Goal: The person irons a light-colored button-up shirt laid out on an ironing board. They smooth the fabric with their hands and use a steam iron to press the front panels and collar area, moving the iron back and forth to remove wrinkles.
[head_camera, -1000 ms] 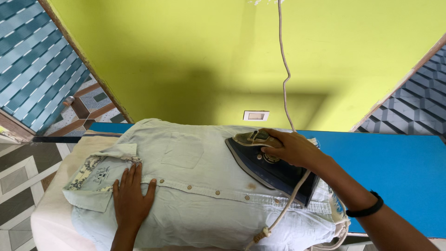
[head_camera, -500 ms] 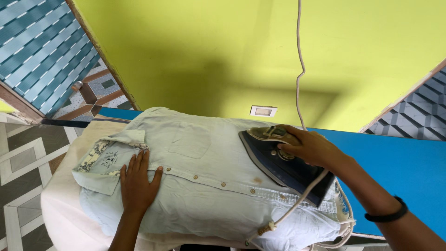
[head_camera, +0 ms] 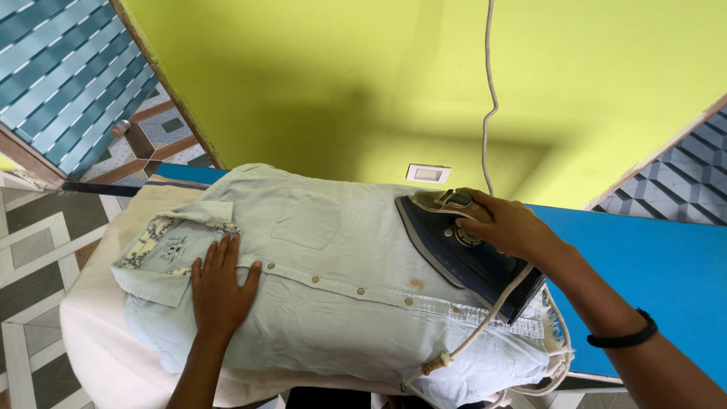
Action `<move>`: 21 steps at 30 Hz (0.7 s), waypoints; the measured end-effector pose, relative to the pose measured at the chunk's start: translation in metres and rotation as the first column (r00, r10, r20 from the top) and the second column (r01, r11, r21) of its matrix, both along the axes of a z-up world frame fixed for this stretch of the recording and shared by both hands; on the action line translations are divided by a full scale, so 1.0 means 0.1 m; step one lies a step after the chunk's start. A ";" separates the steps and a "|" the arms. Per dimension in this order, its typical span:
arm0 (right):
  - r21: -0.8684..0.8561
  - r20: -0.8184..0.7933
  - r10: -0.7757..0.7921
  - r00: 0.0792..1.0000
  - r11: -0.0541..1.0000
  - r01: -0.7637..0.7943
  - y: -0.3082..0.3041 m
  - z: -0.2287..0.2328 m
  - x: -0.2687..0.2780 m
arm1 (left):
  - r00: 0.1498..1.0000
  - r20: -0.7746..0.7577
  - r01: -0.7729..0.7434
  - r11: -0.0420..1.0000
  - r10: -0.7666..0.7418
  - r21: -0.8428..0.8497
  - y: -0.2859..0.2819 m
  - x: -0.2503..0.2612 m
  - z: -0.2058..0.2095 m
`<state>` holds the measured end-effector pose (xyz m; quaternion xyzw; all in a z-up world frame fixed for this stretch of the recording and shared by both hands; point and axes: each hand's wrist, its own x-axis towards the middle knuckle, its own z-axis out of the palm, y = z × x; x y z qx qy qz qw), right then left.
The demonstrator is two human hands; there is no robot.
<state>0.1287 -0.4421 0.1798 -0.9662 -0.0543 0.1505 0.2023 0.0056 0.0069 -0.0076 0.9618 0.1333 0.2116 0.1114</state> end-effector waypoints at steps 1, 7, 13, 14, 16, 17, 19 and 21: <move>-0.005 -0.010 -0.017 1.000 1.000 0.017 -0.01 0.03 -0.04 | 1.000 -0.001 -0.002 1.000 0.002 0.006 0.01 -0.01 -0.01; -0.042 -0.054 -0.129 0.990 0.991 0.127 -0.36 0.06 -0.25 | 1.000 -0.010 -0.011 1.000 0.011 0.008 0.01 -0.02 -0.01; -0.051 -0.003 -0.197 0.980 0.979 0.197 -0.50 -0.02 -0.24 | 1.000 -0.003 -0.002 1.000 0.002 -0.008 -0.01 -0.01 0.03; -0.040 0.014 -0.185 0.983 0.982 0.185 -0.49 -0.04 -0.22 | 1.000 0.003 0.001 1.000 -0.001 -0.006 -0.02 -0.01 0.03; -0.009 0.040 -0.164 0.986 0.986 0.165 -0.46 -0.05 -0.16 | 1.000 0.016 -0.001 1.000 0.001 -0.001 -0.01 -0.02 0.02; 0.013 0.050 -0.159 0.986 0.987 0.159 -0.43 -0.06 -0.12 | 1.000 0.014 -0.003 1.000 0.003 0.006 -0.01 -0.02 0.02; 0.043 0.070 -0.147 0.987 0.989 0.144 -0.39 -0.05 -0.04 | 1.000 0.014 -0.005 1.000 0.005 0.018 -0.01 -0.01 0.01; 0.057 0.090 -0.132 0.987 0.990 0.127 -0.32 -0.04 0.01 | 1.000 0.014 -0.004 1.000 0.004 0.010 -0.01 -0.01 0.01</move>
